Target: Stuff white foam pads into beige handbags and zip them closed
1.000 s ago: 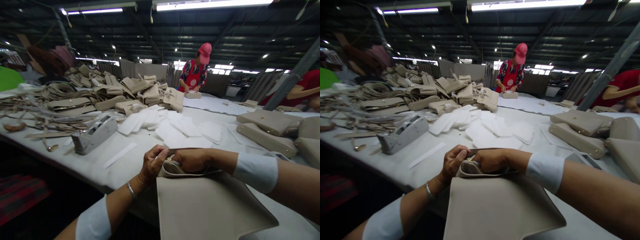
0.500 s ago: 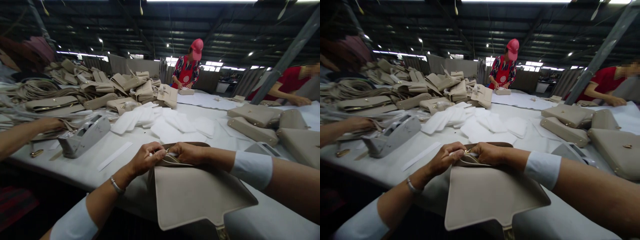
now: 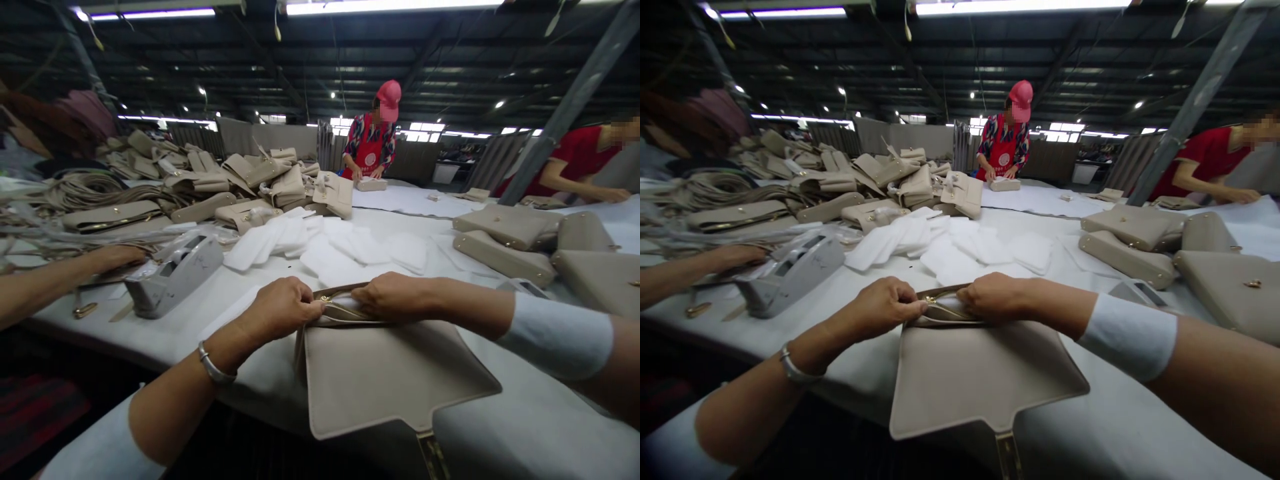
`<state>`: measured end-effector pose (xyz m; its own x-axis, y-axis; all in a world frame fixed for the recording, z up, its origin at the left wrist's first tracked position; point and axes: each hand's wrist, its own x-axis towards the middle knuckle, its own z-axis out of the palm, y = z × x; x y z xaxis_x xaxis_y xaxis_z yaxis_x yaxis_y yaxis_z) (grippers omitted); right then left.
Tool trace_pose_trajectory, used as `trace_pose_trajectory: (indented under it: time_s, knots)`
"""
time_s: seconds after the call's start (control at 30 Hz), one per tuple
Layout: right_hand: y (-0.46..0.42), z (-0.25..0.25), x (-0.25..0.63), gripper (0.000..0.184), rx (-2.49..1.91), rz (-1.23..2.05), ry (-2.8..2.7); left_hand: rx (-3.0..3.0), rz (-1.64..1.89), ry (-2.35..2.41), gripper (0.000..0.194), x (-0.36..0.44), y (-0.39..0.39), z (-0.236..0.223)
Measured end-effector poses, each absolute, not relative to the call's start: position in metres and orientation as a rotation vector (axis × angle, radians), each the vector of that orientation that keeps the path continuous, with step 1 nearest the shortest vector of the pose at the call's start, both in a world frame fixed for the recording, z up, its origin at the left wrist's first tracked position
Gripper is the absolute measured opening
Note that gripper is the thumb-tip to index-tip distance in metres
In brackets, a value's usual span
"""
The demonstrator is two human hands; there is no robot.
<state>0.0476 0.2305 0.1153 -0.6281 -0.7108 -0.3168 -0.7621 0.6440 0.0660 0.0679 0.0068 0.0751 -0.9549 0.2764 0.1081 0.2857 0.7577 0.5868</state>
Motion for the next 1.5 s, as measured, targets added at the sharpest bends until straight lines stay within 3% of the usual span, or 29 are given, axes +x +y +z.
trace_pose_trajectory:
  time_s: [0.1, 0.3, 0.5, 0.6, 0.7, 0.83, 0.97, 1.2, 1.33, 1.5]
  knots:
    - [0.234, 0.111, 0.043, 0.022, -1.18, 0.261, 2.684, -0.567, -1.226, -2.797, 0.025, 0.066, 0.006, 0.065]
    - [0.216, 0.129, 0.03, 0.031, -1.193, -0.547, 2.52, -0.562, -1.538, -2.55, 0.019, 0.071, 0.009, 0.046]
    - [0.186, 0.121, 0.028, 0.05, -0.733, -0.132, 2.82, -0.381, -1.813, -2.301, 0.027, 0.072, 0.016, 0.037]
    - [0.187, 0.117, 0.026, 0.041, -0.721, -0.154, 2.92, -0.368, -1.934, -2.223, 0.025, 0.069, 0.017, 0.033]
    - [0.194, 0.112, 0.022, 0.025, -0.907, -0.445, 2.863, -0.375, -1.993, -2.188, 0.021, 0.067, 0.017, 0.031]
    - [0.197, 0.109, 0.016, 0.023, -1.058, -0.833, 2.497, -0.441, -2.025, -2.16, 0.018, 0.067, 0.018, 0.029]
    - [0.19, 0.111, 0.011, 0.025, -0.995, -0.963, 2.351, -0.436, -2.055, -2.18, 0.018, 0.067, 0.017, 0.033]
    - [0.18, 0.117, 0.024, 0.005, -0.89, -0.833, 2.531, -0.552, -1.804, -2.529, 0.021, 0.066, 0.007, 0.054]
    - [0.176, 0.125, 0.042, 0.008, -0.765, -0.81, 2.584, -0.675, -1.444, -2.756, 0.022, 0.063, 0.0, 0.065]
    - [0.169, 0.13, 0.055, 0.021, -0.833, -0.591, 2.797, -0.818, -1.233, -2.941, 0.025, 0.063, 0.002, 0.073]
